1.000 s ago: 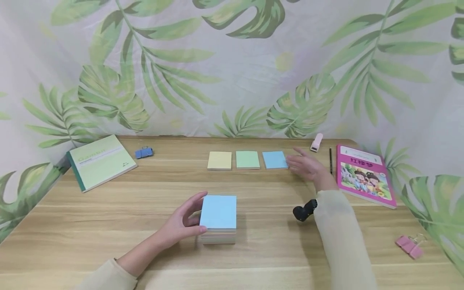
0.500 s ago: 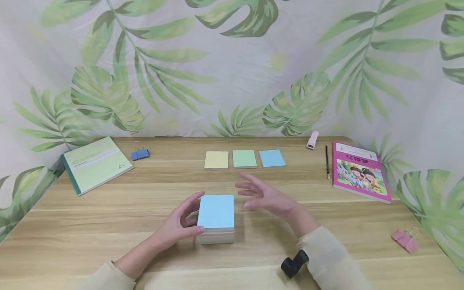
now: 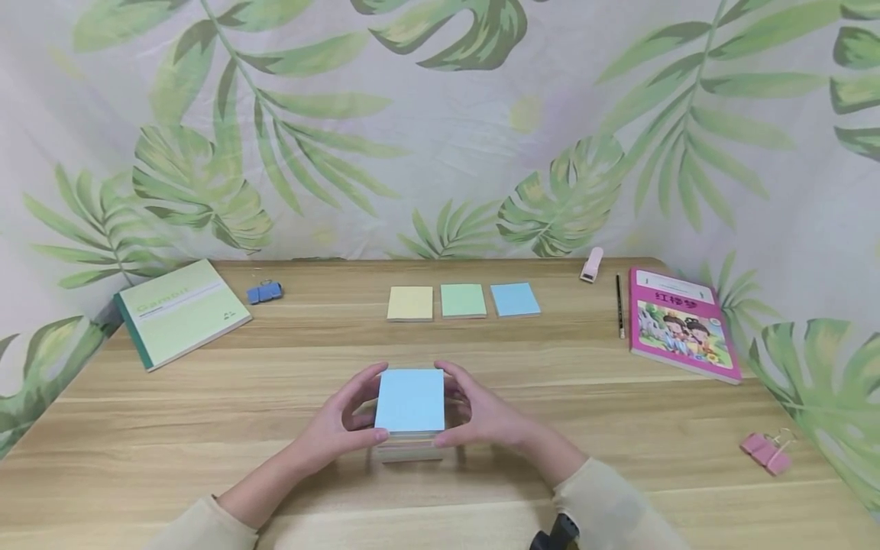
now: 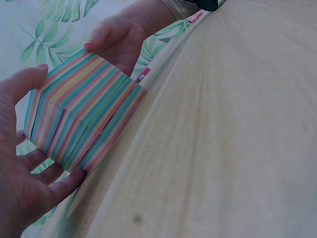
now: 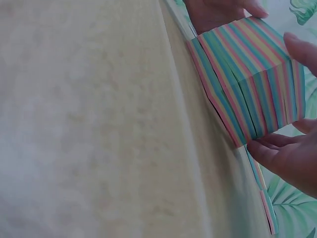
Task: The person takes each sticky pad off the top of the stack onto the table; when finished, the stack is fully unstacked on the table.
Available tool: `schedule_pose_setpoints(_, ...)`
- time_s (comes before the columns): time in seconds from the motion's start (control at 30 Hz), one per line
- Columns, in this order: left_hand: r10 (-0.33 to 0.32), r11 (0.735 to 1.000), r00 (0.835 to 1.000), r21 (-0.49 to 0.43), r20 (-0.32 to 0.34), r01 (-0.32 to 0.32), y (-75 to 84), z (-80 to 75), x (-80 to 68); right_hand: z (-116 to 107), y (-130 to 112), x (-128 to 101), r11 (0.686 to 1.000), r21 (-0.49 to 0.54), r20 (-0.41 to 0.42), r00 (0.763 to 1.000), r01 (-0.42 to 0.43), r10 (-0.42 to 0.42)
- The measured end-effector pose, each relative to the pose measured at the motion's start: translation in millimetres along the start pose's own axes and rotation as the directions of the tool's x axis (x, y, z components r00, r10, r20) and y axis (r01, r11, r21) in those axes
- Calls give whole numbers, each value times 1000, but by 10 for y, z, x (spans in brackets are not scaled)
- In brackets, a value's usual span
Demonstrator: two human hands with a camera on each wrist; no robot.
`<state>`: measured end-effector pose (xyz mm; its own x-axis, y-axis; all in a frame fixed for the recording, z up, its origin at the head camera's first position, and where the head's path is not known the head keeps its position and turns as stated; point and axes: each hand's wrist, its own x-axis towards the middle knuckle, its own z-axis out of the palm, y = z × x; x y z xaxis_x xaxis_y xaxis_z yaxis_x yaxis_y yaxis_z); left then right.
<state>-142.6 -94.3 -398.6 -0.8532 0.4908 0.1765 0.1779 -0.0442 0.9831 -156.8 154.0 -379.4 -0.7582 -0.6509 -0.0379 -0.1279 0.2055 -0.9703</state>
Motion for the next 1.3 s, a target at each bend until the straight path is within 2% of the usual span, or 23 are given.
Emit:
schedule_pose_setpoints(0.13,-1,1000,1000,4,1,1,3,-1,0,24,31,-6,999,22,-35,999,42,-42)
schedule_pose_setpoints(0.33,7,1000,1000,7,-1,-7,8,2,1,7,34,-18,992,93,-37,996,90,-87)
schedule_pose_setpoints(0.47,-10,1000,1000,27,9,10,-16,-4,12,-87,38,-71,975,198,-7,995,98,-99)
schedule_pose_setpoints(0.53,-18,999,1000,48,12,18,-14,-12,13,-168,56,-101,957,266,28,991,116,-128)
schedule_pose_setpoints(0.7,-39,994,999,100,11,38,128,-12,-19,-411,101,-169,877,453,89,972,157,-220)
schedule_pose_setpoints(0.8,-40,989,999,145,13,37,233,6,-37,-573,109,-228,826,546,76,974,140,-215)
schedule_pose_setpoints(0.9,-36,983,999,180,15,32,253,10,-39,-778,133,-285,769,627,39,980,128,-195)
schedule_pose_setpoints(1.03,-41,978,999,206,17,36,253,10,-32,-1143,207,-331,687,710,0,975,157,-223)
schedule_pose_setpoints(1.13,-45,974,999,223,14,40,251,9,-32,-1426,284,-372,644,742,-48,973,185,-224)
schedule_pose_setpoints(1.23,-41,973,999,227,14,37,249,8,-35,-1684,367,-418,608,764,-137,975,215,-172)
schedule_pose_setpoints(1.3,-40,974,999,222,13,37,249,5,-41,-1828,413,-449,591,772,-215,971,234,-104)
